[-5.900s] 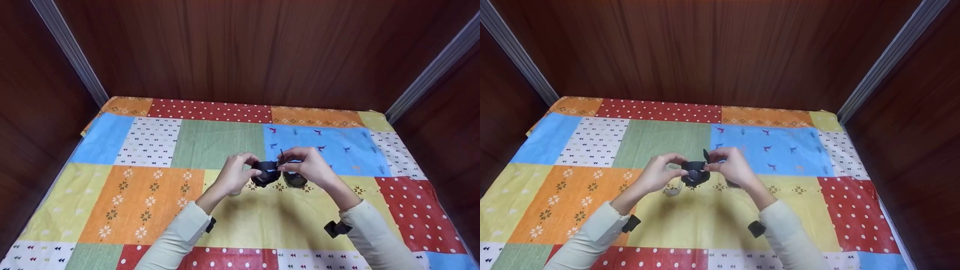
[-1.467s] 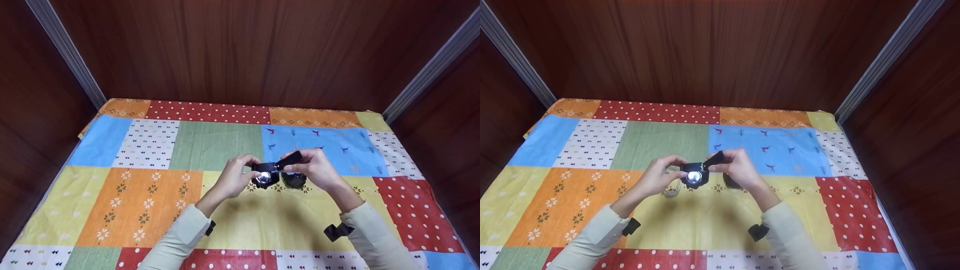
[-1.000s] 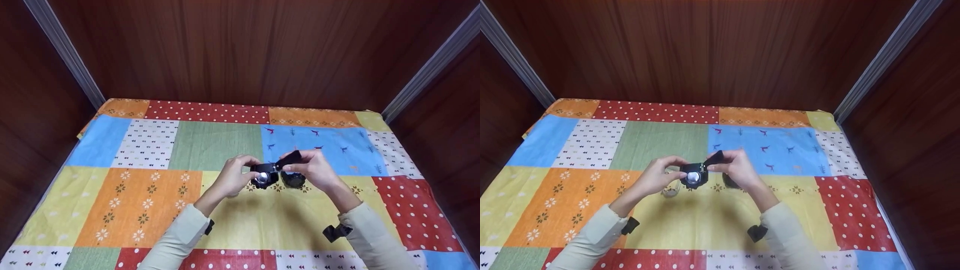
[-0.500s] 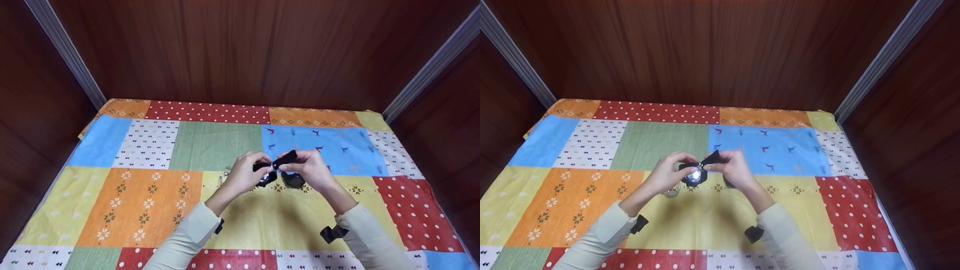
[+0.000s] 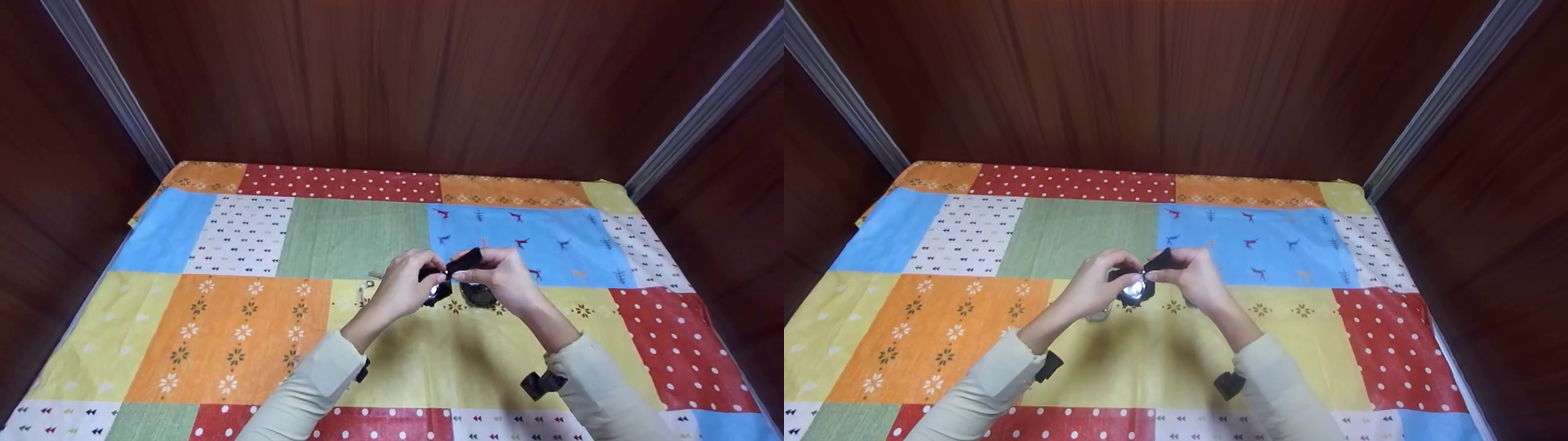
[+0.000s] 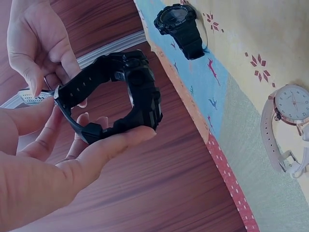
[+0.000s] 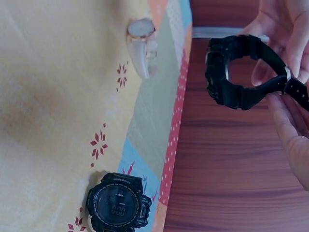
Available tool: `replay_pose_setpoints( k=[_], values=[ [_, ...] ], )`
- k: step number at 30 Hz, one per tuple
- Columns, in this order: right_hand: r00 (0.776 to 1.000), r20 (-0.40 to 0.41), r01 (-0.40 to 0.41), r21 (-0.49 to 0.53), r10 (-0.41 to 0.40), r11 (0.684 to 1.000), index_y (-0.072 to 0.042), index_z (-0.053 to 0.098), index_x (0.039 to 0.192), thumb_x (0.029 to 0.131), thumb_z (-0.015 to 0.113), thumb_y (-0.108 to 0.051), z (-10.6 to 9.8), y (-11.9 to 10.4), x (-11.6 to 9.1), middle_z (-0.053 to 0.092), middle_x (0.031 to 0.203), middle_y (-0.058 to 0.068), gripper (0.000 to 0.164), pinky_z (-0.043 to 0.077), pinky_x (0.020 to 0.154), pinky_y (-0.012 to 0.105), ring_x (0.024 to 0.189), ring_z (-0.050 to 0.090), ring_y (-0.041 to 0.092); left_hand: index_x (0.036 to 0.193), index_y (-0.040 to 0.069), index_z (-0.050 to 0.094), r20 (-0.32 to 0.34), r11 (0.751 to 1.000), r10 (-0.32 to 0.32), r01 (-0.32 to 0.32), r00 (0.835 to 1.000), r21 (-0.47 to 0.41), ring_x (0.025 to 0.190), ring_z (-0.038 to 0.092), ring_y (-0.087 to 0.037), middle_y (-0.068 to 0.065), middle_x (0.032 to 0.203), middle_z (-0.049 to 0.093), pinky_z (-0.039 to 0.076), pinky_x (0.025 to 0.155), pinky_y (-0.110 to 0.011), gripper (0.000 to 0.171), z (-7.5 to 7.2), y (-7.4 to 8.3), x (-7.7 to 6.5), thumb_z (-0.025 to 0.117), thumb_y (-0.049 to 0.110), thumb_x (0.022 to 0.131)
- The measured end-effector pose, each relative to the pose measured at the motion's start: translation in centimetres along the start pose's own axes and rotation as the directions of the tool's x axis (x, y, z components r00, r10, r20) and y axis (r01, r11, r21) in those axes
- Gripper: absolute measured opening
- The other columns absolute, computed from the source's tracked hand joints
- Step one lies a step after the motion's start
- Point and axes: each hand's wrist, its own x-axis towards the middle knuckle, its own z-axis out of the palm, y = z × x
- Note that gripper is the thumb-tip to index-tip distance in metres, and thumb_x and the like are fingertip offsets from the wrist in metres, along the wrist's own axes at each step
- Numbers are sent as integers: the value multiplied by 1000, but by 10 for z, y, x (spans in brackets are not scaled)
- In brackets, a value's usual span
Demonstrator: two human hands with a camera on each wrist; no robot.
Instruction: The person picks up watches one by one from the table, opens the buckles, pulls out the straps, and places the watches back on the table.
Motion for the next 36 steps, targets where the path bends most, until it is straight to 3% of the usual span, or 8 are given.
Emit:
replay_pose_setpoints(
  k=[19, 27, 32, 36],
  values=[
    [1000, 8, -25, -39, 26, 999, 6, 68, 96, 73, 75, -7, 0, -3, -1, 67, 87, 13, 28, 51, 67, 30, 79, 63, 20, 84, 13, 58, 28, 997, -48, 50, 998, -64, 85, 54, -16, 1, 85, 58, 41, 79, -34, 5, -1, -2, 0, 59, 14, 89],
    [999, -20, -51, -42, 50, 998, 6, 67, 96, 74, 75, -9, -4, -5, -2, 67, 88, 13, 28, 51, 69, 30, 80, 61, 18, 84, 9, 60, -33, 991, -33, 29, 999, -134, 83, 56, -15, 0, 83, 60, 46, 79, -36, 5, 0, -6, -2, 59, 5, 87],
    [998, -14, -57, -38, 57, 998, 5, 68, 97, 73, 76, -10, -5, -7, -2, 67, 89, 12, 29, 51, 70, 30, 80, 61, 18, 86, 9, 61, -29, 990, -51, 47, 998, -135, 84, 57, -15, 1, 85, 61, 46, 78, -35, 1, -2, -8, -3, 61, 8, 86],
    [999, -29, -38, -30, 37, 999, 3, 69, 97, 73, 76, -9, -5, -8, -1, 67, 89, 13, 28, 50, 73, 29, 83, 62, 19, 96, 9, 62, -8, 984, -80, 78, 997, -162, 90, 57, -16, -1, 93, 63, 45, 79, -34, 15, -5, -11, -5, 67, 12, 83]
  ],
)
